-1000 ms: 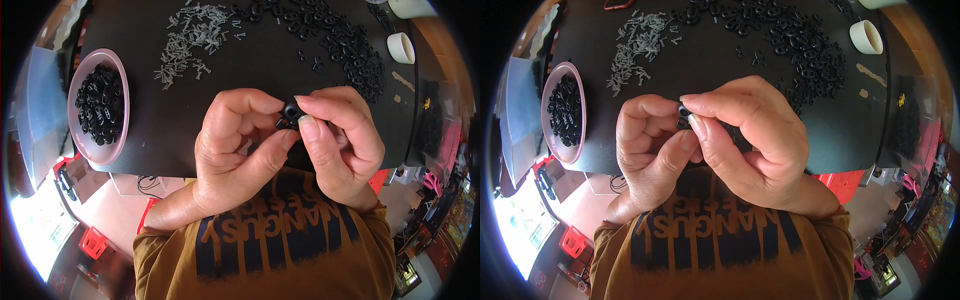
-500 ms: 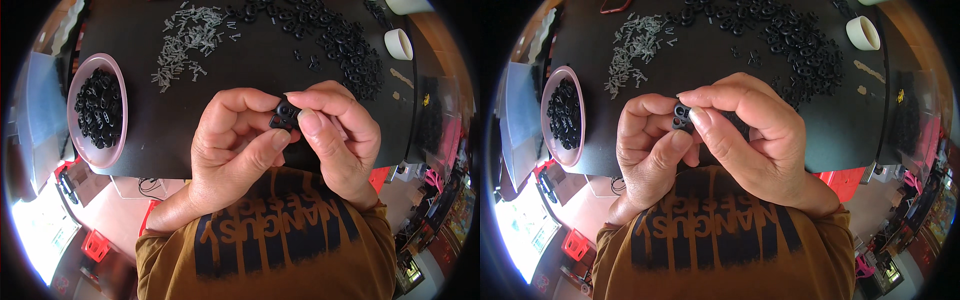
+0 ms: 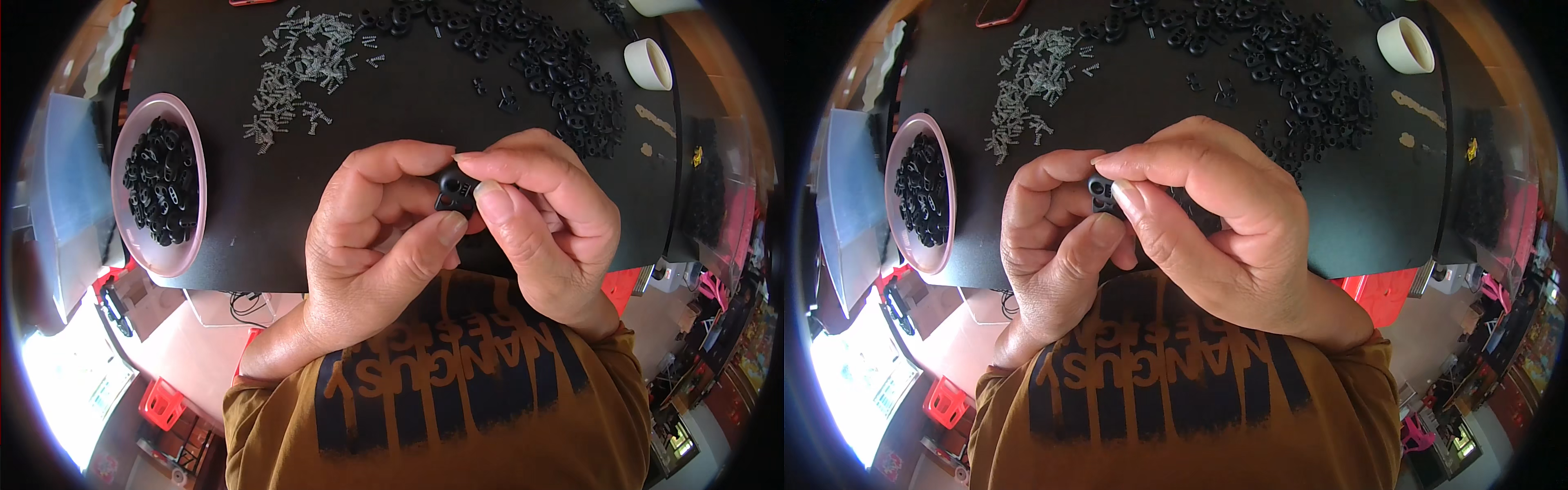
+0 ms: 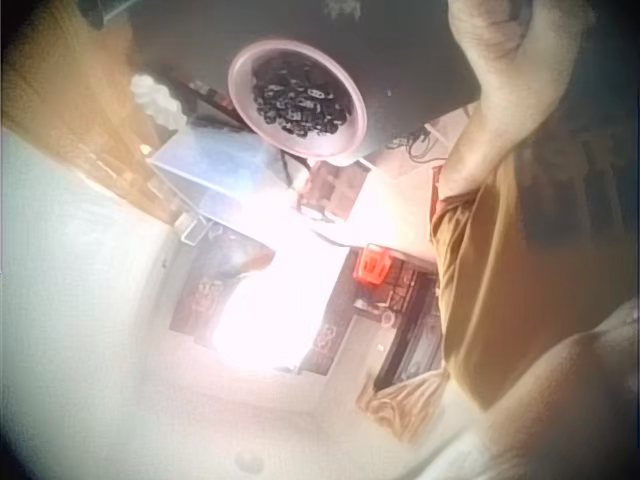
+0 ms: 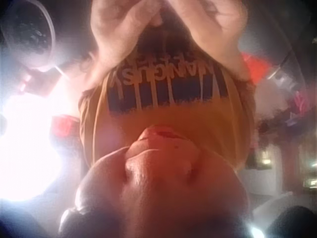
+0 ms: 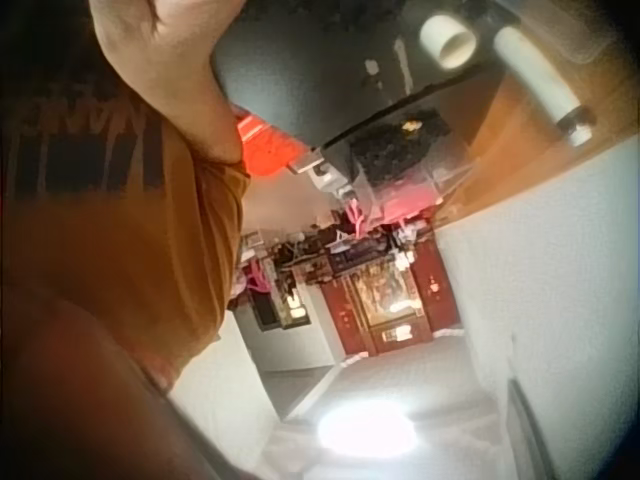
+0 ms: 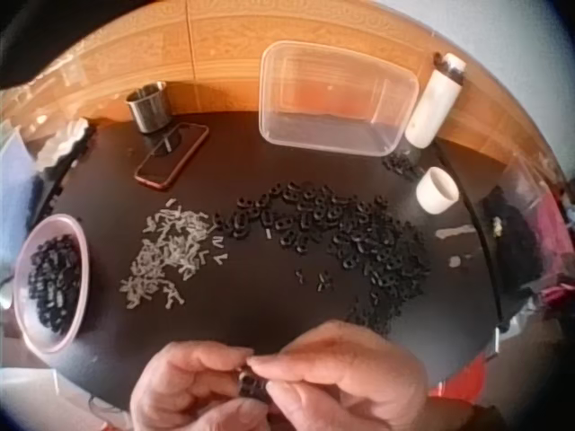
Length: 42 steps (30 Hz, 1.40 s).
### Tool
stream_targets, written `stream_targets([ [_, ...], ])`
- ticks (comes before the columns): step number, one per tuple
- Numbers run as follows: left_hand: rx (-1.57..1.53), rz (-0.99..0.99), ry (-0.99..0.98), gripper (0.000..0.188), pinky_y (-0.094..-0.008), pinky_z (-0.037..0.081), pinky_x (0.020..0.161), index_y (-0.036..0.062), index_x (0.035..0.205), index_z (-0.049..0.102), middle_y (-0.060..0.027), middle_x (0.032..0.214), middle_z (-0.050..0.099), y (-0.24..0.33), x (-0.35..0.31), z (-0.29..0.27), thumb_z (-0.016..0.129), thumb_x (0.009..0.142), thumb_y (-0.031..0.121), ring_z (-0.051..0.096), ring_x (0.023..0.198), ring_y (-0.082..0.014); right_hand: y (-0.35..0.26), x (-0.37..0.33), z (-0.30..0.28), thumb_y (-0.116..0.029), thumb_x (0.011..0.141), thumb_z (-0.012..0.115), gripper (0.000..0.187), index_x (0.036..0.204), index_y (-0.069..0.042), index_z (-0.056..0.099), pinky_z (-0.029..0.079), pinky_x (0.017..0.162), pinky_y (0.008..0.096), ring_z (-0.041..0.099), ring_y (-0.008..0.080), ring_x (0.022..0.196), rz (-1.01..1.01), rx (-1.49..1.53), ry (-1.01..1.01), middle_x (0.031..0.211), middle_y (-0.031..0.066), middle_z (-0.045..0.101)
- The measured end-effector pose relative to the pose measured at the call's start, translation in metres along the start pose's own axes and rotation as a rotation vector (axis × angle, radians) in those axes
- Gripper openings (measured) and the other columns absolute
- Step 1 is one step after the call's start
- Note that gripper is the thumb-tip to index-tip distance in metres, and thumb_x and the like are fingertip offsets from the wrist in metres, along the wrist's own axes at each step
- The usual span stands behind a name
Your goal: The person assembles small mechanical components by hand at a table. They pick up a black plastic housing, insert a metal spring, and secure it with a small black cap. This process is repeated multiple times with identical parts laid out on the table.
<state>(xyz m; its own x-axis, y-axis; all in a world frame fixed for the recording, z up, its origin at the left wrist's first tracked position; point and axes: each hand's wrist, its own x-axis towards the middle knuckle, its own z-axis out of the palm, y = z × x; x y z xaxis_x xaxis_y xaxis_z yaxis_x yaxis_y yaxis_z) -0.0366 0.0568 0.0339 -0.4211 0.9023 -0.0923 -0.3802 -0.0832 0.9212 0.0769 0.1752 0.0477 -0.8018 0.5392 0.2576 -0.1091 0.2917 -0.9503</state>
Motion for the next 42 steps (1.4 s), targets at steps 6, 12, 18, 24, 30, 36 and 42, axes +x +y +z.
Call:
stream_targets([
  [6,-0.018,0.017,0.027,0.041,-0.0186,0.047,0.055,-0.0019,0.119,0.04,-0.0086,0.083,0.061,0.001,0.0,0.005,0.06,0.084,0.008,0.057,0.062,-0.0092,-0.001,0.0,-0.001,0.001,0.085,0.053,0.018,0.101,0.002,0.06,0.043,0.056,0.016,0.047,0.0038,0.066,-0.006,0.007,-0.011,0.092,0.0087,0.055],
  [12,-0.024,0.083,0.008,0.041,-0.0195,0.049,0.055,-0.0022,0.118,0.041,-0.0113,0.086,0.062,-0.003,-0.001,0.003,0.061,0.084,0.008,0.059,0.064,-0.011,-0.001,0.002,-0.003,0.0,0.083,0.055,0.02,0.102,0.003,0.059,0.043,0.06,0.0172,0.049,0.0061,0.07,-0.028,0.04,-0.058,0.095,0.0107,0.055],
  [18,-0.051,0.086,-0.029,0.04,-0.0209,0.052,0.061,-0.0036,0.12,0.039,-0.0134,0.092,0.061,-0.004,-0.001,0.002,0.057,0.084,0.0,0.061,0.074,-0.0125,0.002,0.001,-0.003,0.0,0.082,0.057,0.022,0.104,0.004,0.057,0.042,0.068,0.0199,0.05,0.0089,0.079,0.002,0.143,-0.078,0.097,0.0118,0.054],
  [24,0.14,0.194,-0.068,0.047,-0.0206,0.053,0.062,-0.0058,0.122,0.038,-0.0129,0.087,0.062,-0.005,-0.002,-0.003,0.058,0.08,-0.008,0.063,0.074,-0.0128,0.005,0.0,-0.001,0.002,0.083,0.056,0.021,0.104,0.004,0.057,0.042,0.069,0.0196,0.051,0.0088,0.081,0.042,0.221,-0.05,0.099,0.0113,0.054],
  [30,0.638,0.363,-0.045,0.045,-0.0232,0.051,0.066,-0.005,0.124,0.037,-0.0136,0.09,0.059,-0.009,-0.004,-0.007,0.046,0.082,-0.014,0.062,0.073,-0.015,0.009,-0.001,0.002,0.007,0.082,0.055,0.023,0.105,0.004,0.057,0.042,0.071,0.0198,0.051,0.009,0.085,0.08,0.251,0.003,0.099,0.0099,0.055],
  [36,0.691,0.424,0.156,0.042,-0.0214,0.05,0.055,-0.0058,0.105,0.056,-0.0109,0.078,0.063,-0.012,-0.001,-0.005,0.069,0.066,-0.01,0.062,0.063,-0.0133,0.008,0.0,0.0,0.007,0.081,0.056,0.023,0.104,0.004,0.058,0.041,0.07,0.0187,0.052,0.0091,0.085,0.106,0.203,-0.043,0.1,0.0095,0.054],
  [42,0.662,0.424,0.168,0.041,-0.02,0.045,0.05,-0.0037,0.104,0.058,-0.0074,0.072,0.06,-0.013,0.001,-0.006,0.07,0.066,-0.008,0.057,0.057,-0.0109,0.005,0.002,-0.004,0.004,0.078,0.061,0.029,0.106,0.003,0.058,0.041,0.071,0.0193,0.052,0.0098,0.085,0.099,0.148,-0.094,0.098,0.0089,0.055],
])
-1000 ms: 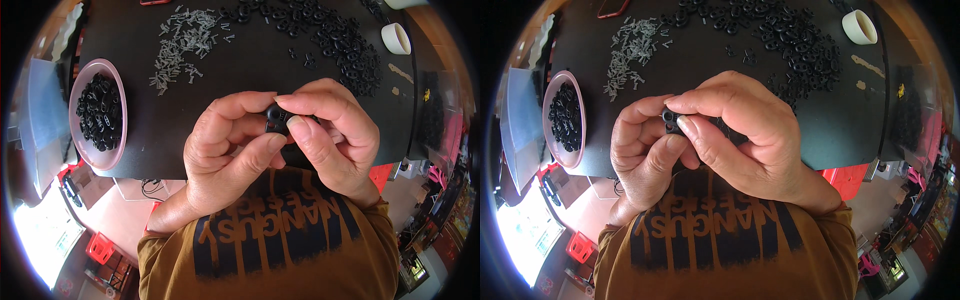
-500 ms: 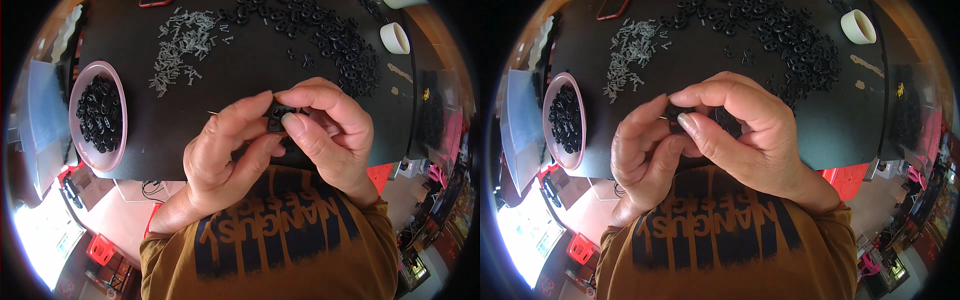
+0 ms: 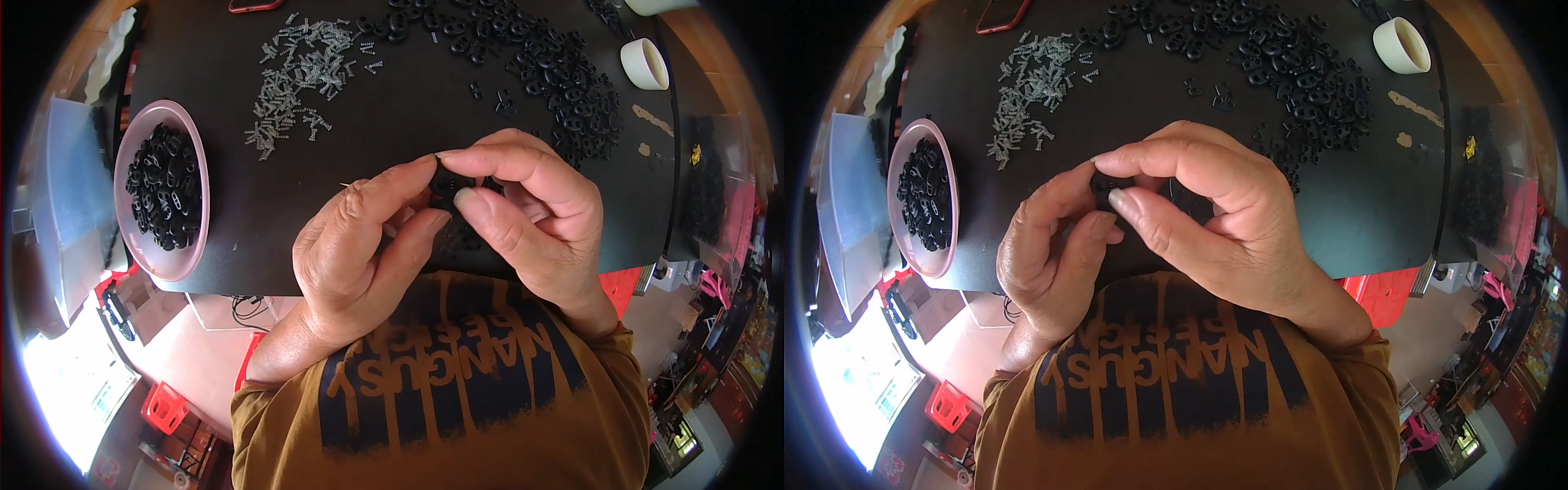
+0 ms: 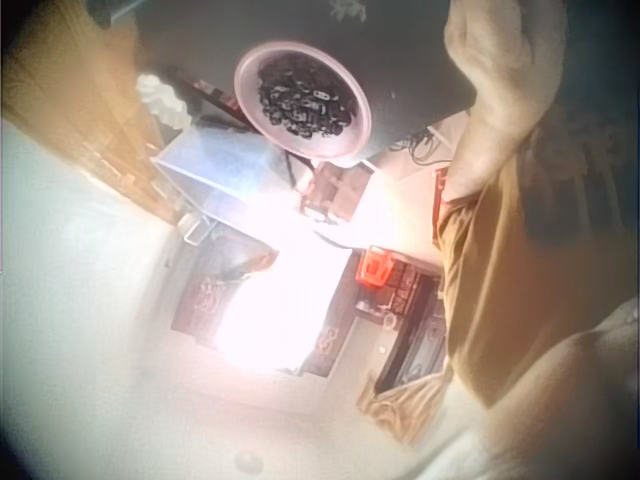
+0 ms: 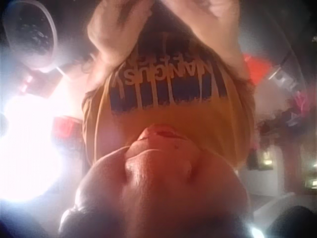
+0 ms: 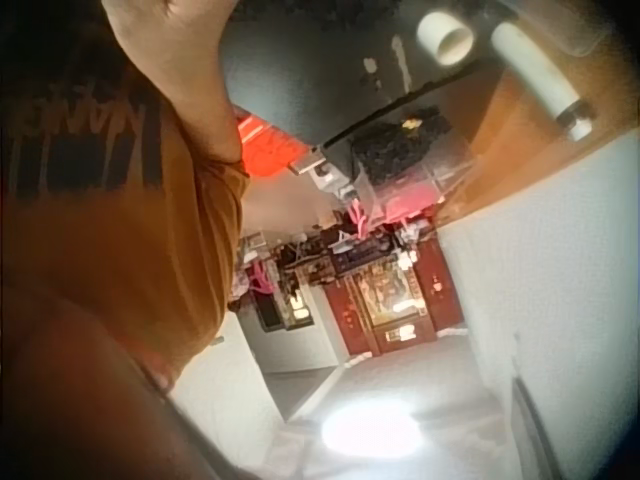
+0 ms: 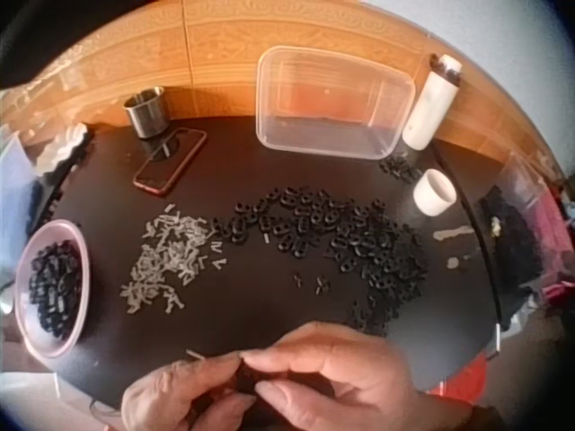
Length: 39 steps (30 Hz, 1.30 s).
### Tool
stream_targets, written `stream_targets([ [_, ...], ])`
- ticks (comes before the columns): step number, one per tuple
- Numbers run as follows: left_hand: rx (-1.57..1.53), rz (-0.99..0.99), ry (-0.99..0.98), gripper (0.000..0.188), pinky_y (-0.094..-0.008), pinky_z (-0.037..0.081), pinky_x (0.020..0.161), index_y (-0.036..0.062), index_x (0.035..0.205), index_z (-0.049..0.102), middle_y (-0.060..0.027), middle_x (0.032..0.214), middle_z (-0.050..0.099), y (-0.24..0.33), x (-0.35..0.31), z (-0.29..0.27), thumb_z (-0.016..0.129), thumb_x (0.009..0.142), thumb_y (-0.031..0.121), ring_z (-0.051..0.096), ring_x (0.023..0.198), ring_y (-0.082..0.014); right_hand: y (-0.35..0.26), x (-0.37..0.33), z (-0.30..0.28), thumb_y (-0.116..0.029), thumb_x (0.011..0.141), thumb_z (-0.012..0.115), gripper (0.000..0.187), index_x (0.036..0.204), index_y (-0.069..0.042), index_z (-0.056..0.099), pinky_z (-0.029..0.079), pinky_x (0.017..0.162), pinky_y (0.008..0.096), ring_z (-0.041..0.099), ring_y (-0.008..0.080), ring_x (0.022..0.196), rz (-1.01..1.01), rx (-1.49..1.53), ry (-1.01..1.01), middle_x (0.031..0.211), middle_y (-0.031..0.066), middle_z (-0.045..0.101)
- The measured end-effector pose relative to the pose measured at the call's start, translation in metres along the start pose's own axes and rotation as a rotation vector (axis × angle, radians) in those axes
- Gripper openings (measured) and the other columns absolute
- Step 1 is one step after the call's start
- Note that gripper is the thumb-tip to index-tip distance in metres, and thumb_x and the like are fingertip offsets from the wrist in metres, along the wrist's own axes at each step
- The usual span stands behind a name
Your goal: The person assembles small mechanical components by hand at a table. They pick up a black plastic housing, insert a metal spring, and secure it with a small black cap. This process is repeated multiple times with identical parts laid out on the table.
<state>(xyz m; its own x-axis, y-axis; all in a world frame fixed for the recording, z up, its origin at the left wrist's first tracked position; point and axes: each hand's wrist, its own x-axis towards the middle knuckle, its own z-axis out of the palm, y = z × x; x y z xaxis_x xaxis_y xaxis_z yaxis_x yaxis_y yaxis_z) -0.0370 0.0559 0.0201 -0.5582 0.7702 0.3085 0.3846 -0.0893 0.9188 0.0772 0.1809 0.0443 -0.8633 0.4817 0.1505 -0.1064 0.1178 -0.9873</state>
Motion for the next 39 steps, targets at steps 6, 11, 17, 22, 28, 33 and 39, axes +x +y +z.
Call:
stream_targets([
  [6,-0.057,-0.033,-0.031,0.039,-0.0203,0.042,0.051,-0.0031,0.105,0.058,-0.0052,0.071,0.058,0.0,0.0,-0.004,0.07,0.068,-0.006,0.053,0.057,-0.0095,0.004,0.003,-0.003,0.002,0.074,0.066,0.036,0.109,0.005,0.057,0.043,0.071,0.0215,0.053,0.0125,0.082,-0.087,-0.026,-0.083,0.097,0.0096,0.055],
  [11,-0.115,-0.085,-0.055,0.038,-0.021,0.042,0.052,-0.0029,0.105,0.057,-0.0047,0.073,0.057,0.003,-0.001,-0.008,0.07,0.07,-0.004,0.053,0.058,-0.0095,0.009,0.004,-0.002,-0.005,0.076,0.067,0.036,0.108,0.006,0.057,0.043,0.067,0.0213,0.053,0.0118,0.078,-0.147,-0.029,-0.085,0.095,0.01,0.057],
  [17,-0.224,-0.043,-0.017,0.037,-0.0207,0.041,0.052,-0.0045,0.106,0.056,-0.0038,0.072,0.057,-0.002,-0.007,-0.007,0.07,0.072,0.0,0.053,0.06,-0.009,0.012,0.007,0.003,-0.005,0.076,0.067,0.032,0.106,0.002,0.059,0.045,0.058,0.0243,0.056,0.0137,0.066,-0.233,-0.075,-0.056,0.085,0.0081,0.061],
  [22,-0.294,-0.038,-0.017,0.038,-0.0204,0.041,0.052,-0.005,0.107,0.054,-0.0036,0.072,0.056,-0.003,-0.009,-0.005,0.07,0.074,0.002,0.054,0.06,-0.0086,0.015,0.008,0.004,-0.007,0.08,0.063,0.029,0.106,0.004,0.055,0.044,0.055,0.0242,0.055,0.0137,0.062,-0.352,-0.124,-0.073,0.081,0.0087,0.058],
  [28,-0.368,-0.03,-0.036,0.036,-0.0199,0.041,0.05,-0.0042,0.107,0.053,-0.0041,0.072,0.056,-0.004,-0.01,-0.003,0.069,0.076,0.003,0.054,0.058,-0.0083,0.027,0.005,0.014,-0.011,0.088,0.055,0.026,0.108,0.004,0.048,0.043,0.052,0.0239,0.053,0.0123,0.058,-0.397,-0.03,-0.067,0.078,0.0086,0.053],
  [33,-0.381,-0.026,-0.036,0.032,-0.0195,0.042,0.048,-0.0043,0.105,0.053,-0.0045,0.071,0.057,-0.003,-0.01,0.0,0.067,0.078,0.003,0.055,0.056,-0.008,0.028,0.002,0.017,-0.011,0.09,0.051,0.025,0.109,0.004,0.045,0.043,0.05,0.0235,0.052,0.011,0.057,-0.397,-0.006,-0.067,0.081,0.0092,0.051],
  [39,-0.366,-0.016,-0.023,0.029,-0.0188,0.042,0.046,-0.0049,0.103,0.053,-0.005,0.07,0.058,-0.002,-0.01,0.002,0.066,0.079,0.002,0.054,0.053,-0.0075,0.031,0.001,0.019,-0.01,0.091,0.048,0.024,0.11,0.004,0.043,0.043,0.048,0.023,0.05,0.01,0.055,-0.436,-0.008,-0.05,0.082,0.01,0.05],
])
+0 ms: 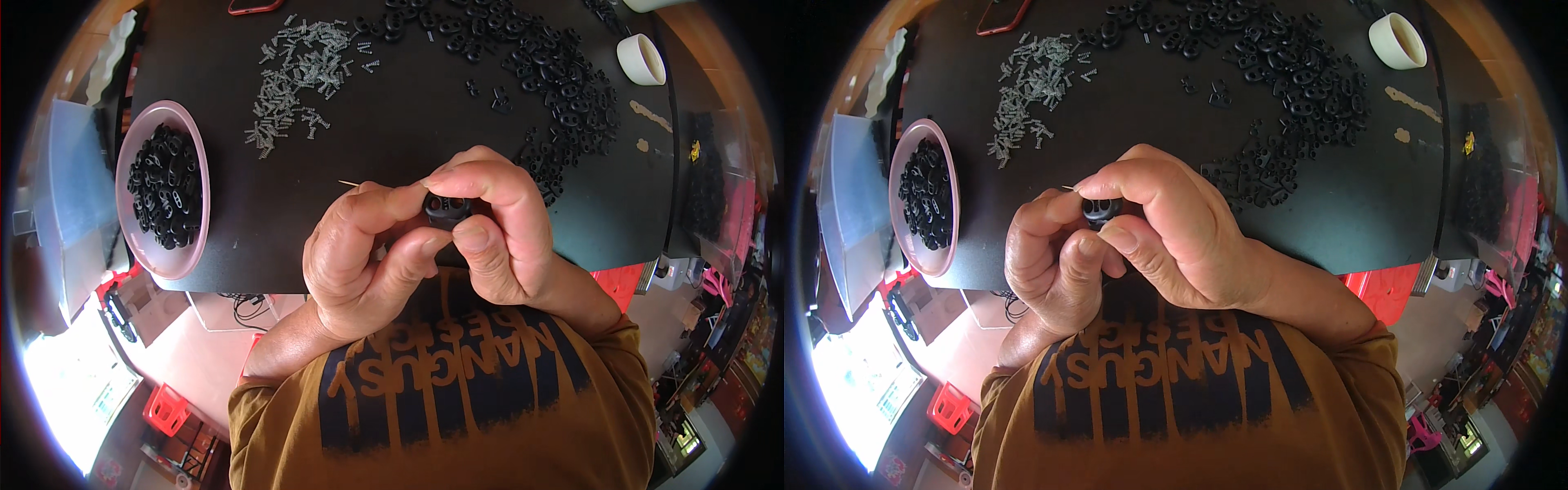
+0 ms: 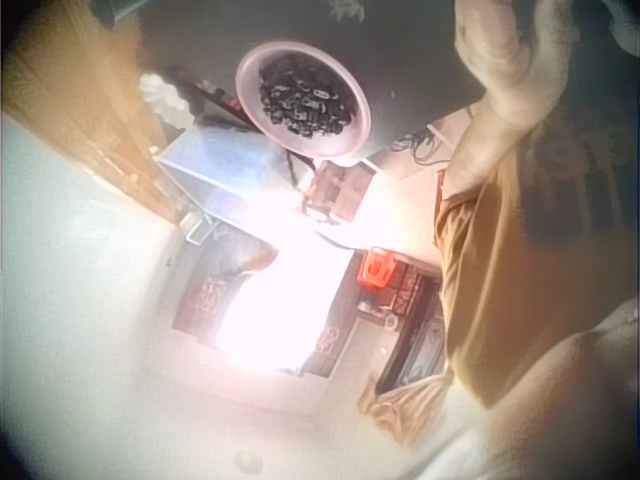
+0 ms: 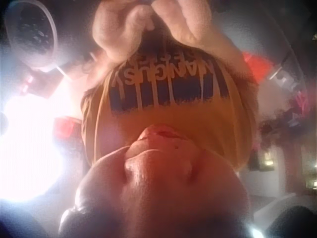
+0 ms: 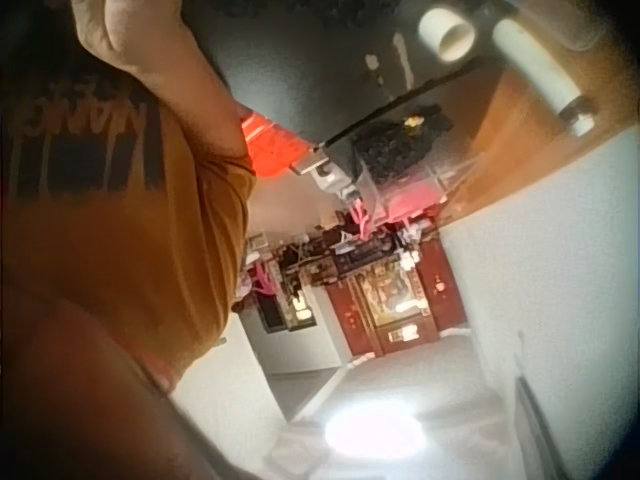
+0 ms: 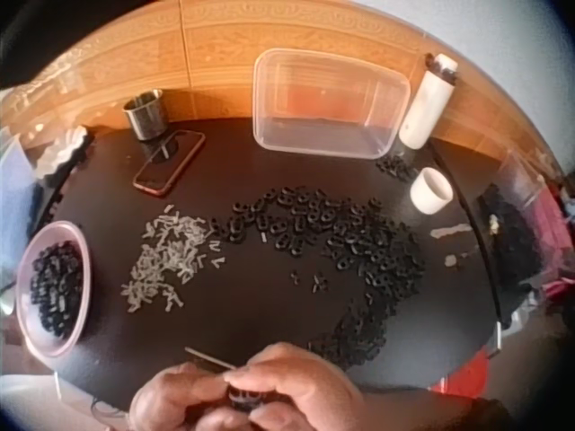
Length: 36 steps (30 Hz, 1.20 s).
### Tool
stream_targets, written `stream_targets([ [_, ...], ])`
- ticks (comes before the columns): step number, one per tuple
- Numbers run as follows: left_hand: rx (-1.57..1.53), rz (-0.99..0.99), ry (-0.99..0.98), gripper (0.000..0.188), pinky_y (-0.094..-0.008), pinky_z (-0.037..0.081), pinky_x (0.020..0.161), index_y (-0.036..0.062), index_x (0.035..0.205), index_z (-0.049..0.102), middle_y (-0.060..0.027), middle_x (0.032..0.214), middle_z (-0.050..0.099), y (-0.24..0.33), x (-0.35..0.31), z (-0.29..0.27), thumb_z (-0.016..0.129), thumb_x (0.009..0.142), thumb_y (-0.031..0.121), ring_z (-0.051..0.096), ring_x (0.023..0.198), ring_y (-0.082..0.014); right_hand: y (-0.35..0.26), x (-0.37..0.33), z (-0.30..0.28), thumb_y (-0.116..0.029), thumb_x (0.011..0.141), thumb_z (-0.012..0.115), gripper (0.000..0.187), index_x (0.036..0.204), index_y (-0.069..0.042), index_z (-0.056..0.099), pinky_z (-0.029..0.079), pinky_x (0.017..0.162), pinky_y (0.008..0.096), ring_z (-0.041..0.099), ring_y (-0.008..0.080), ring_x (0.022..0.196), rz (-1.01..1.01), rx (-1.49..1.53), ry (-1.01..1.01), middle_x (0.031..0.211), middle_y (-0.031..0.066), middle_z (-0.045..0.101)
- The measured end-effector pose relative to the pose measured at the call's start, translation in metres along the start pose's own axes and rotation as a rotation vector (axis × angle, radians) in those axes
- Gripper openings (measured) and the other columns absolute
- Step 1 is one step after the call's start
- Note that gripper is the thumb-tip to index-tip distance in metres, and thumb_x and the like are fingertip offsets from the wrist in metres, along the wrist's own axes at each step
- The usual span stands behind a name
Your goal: The person assembles small mechanical components by hand at a table. They pick up a black plastic housing, insert a metal spring, and secure it with a small black cap. This process is repeated multiple times with identical parts laid out on the table.
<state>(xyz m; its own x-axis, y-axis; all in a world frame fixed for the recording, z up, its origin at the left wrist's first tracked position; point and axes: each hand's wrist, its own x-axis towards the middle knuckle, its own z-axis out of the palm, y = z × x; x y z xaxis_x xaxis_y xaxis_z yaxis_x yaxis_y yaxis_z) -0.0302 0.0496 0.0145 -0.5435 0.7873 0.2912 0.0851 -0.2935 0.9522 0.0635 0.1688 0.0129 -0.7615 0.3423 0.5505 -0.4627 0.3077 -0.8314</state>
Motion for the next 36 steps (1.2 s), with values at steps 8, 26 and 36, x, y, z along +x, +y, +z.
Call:
stream_targets([
  [8,0.101,0.041,0.01,0.026,-0.0207,0.04,0.046,-0.0042,0.098,0.054,-0.0064,0.069,0.058,-0.0031,0.0019,0.0039,0.068,0.076,0.001,0.052,0.053,-0.0085,-0.0024,0.0002,0.0019,-0.008,0.092,0.044,0.022,0.11,0.005,0.043,0.041,0.046,0.0224,0.049,0.0086,0.054,-0.012,-0.03,0.061,0.082,0.0094,0.049],
  [26,-0.04,0.068,0.028,0.028,-0.022,0.041,0.05,-0.0067,0.1,0.054,-0.0072,0.073,0.059,-0.0072,0.0002,0.0027,0.067,0.076,0.0,0.053,0.058,-0.0106,0.0057,0.0002,0.0003,-0.009,0.089,0.052,0.025,0.109,0.005,0.047,0.041,0.05,0.0239,0.05,0.0113,0.057,-0.118,-0.061,0.058,0.078,0.0087,0.054],
  [36,0.03,-0.042,0.03,0.02,-0.0213,0.04,0.048,-0.0035,0.095,0.056,-0.0072,0.073,0.058,-0.0021,-0.0007,0.0007,0.065,0.077,0.0,0.052,0.057,-0.0092,0.003,-0.001,0.0035,-0.008,0.088,0.052,0.023,0.108,0.004,0.049,0.042,0.051,0.0251,0.052,0.013,0.058,-0.027,-0.054,0.065,0.079,0.0103,0.055],
])
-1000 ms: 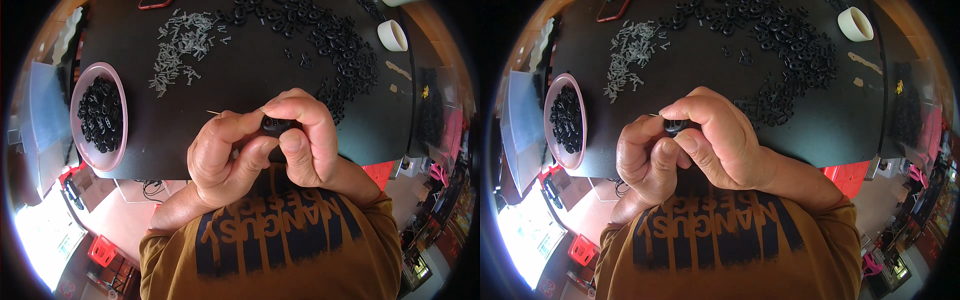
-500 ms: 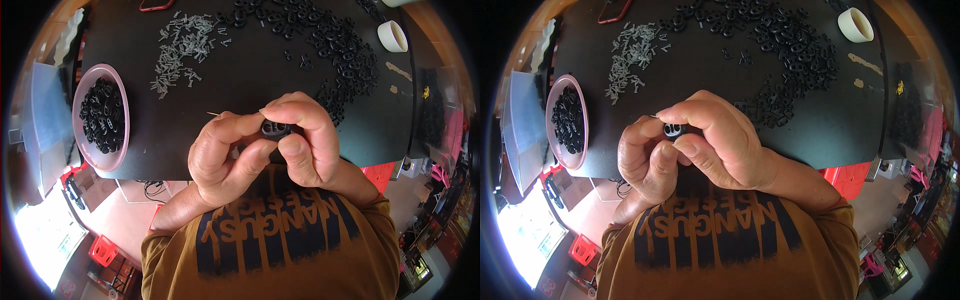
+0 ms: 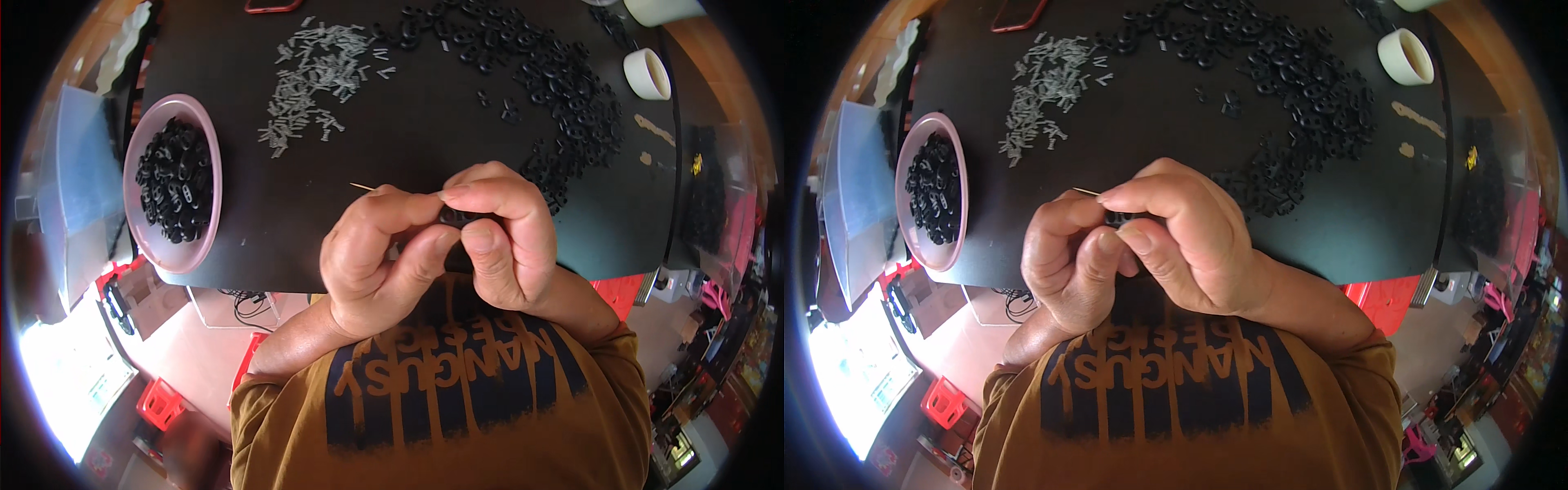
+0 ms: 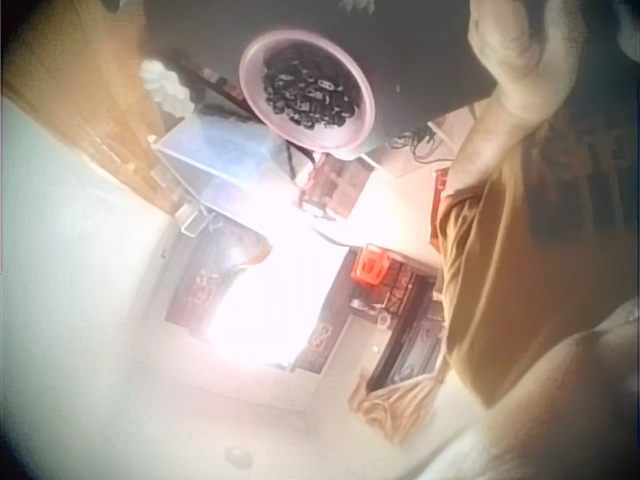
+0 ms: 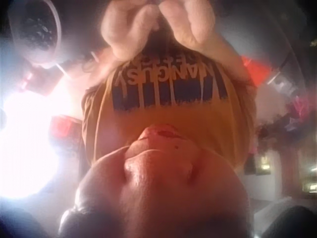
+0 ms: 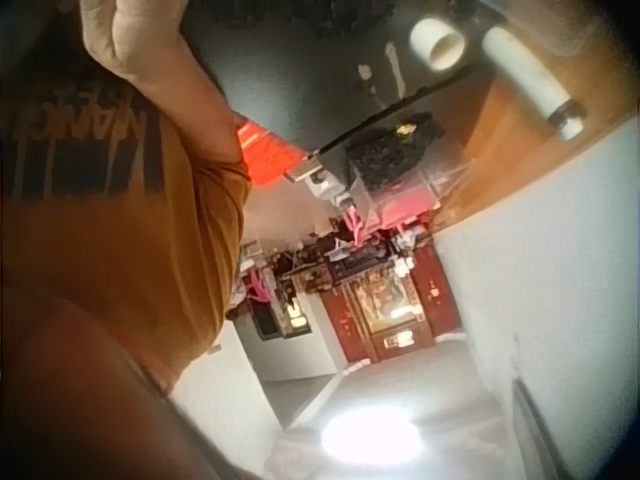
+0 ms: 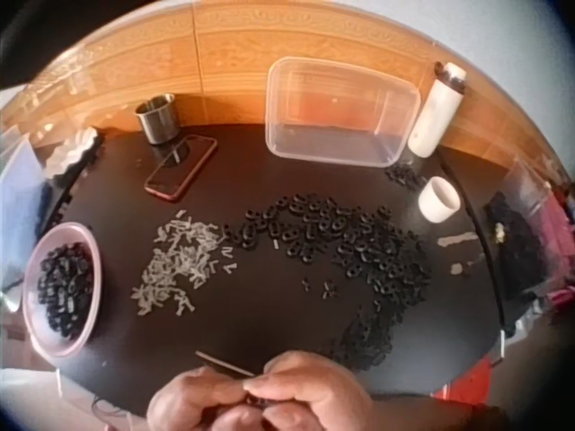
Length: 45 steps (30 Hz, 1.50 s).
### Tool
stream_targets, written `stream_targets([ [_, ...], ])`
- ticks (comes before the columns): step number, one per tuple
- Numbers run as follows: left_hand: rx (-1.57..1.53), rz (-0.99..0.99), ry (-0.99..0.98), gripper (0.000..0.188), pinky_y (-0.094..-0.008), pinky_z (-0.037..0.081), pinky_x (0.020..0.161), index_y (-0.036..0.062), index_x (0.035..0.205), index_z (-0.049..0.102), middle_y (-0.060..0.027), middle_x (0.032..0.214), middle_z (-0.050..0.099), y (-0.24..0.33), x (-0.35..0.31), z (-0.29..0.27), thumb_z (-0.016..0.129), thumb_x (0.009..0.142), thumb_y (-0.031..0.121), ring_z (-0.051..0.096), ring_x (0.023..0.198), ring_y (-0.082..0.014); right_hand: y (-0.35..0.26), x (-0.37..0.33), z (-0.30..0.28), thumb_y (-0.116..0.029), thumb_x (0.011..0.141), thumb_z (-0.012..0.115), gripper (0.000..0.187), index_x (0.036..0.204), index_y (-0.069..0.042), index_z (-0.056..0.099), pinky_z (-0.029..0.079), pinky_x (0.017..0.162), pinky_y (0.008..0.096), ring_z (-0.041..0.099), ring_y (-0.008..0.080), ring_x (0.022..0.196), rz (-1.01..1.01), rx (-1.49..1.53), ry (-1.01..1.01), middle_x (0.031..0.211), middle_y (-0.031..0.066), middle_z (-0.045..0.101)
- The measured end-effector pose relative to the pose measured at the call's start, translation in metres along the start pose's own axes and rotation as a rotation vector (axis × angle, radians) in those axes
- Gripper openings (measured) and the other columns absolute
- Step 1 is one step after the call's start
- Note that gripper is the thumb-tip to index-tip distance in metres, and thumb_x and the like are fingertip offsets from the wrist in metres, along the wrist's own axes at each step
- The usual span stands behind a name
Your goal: The person assembles small mechanical components by hand at a table. They pick up a black plastic housing, insert a metal spring, and secure it with a small black cap. This process is repeated multiple times with identical parts laid out on the table.
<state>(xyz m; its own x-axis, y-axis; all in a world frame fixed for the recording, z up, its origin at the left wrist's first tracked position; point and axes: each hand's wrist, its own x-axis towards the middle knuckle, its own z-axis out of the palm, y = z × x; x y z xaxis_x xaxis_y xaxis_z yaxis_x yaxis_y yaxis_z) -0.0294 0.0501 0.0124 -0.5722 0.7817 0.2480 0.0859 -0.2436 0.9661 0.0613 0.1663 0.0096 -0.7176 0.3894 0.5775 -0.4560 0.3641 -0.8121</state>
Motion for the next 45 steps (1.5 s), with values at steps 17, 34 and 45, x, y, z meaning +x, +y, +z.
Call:
stream_targets([
  [17,0.056,-0.03,0.336,0.019,-0.0175,0.044,0.056,-0.0034,0.101,0.054,-0.0054,0.077,0.058,0.028,-0.005,-0.08,0.051,0.082,-0.004,0.054,0.063,-0.0057,-0.009,-0.006,0.0,0.0,0.079,0.058,0.031,0.11,0.003,0.054,0.041,0.055,0.0268,0.05,0.0144,0.059,0.071,-0.241,-0.078,0.081,0.0066,0.057],
  [34,0.809,0.178,-0.161,0.02,-0.0278,0.047,0.062,0.0005,0.092,0.062,-0.0116,0.083,0.058,0.014,0.049,-0.017,0.06,0.074,-0.006,0.057,0.065,-0.0235,-0.012,-0.031,-0.024,0.002,0.07,0.063,0.024,0.094,0.002,0.062,0.039,0.048,0.0272,0.05,0.0158,0.051,0.063,-0.157,-0.01,0.063,0.003,0.054],
  [45,1.042,0.162,-0.613,0.017,-0.0329,0.046,0.069,0.0024,0.095,0.057,-0.0118,0.088,0.055,-0.022,0.115,0.041,0.059,0.079,0.004,0.057,0.079,-0.0275,-0.013,-0.037,-0.036,0.0,0.067,0.065,0.031,0.098,0.0,0.061,0.04,0.051,0.0296,0.051,0.0189,0.057,0.071,-0.064,0.001,0.068,0.0044,0.053],
])
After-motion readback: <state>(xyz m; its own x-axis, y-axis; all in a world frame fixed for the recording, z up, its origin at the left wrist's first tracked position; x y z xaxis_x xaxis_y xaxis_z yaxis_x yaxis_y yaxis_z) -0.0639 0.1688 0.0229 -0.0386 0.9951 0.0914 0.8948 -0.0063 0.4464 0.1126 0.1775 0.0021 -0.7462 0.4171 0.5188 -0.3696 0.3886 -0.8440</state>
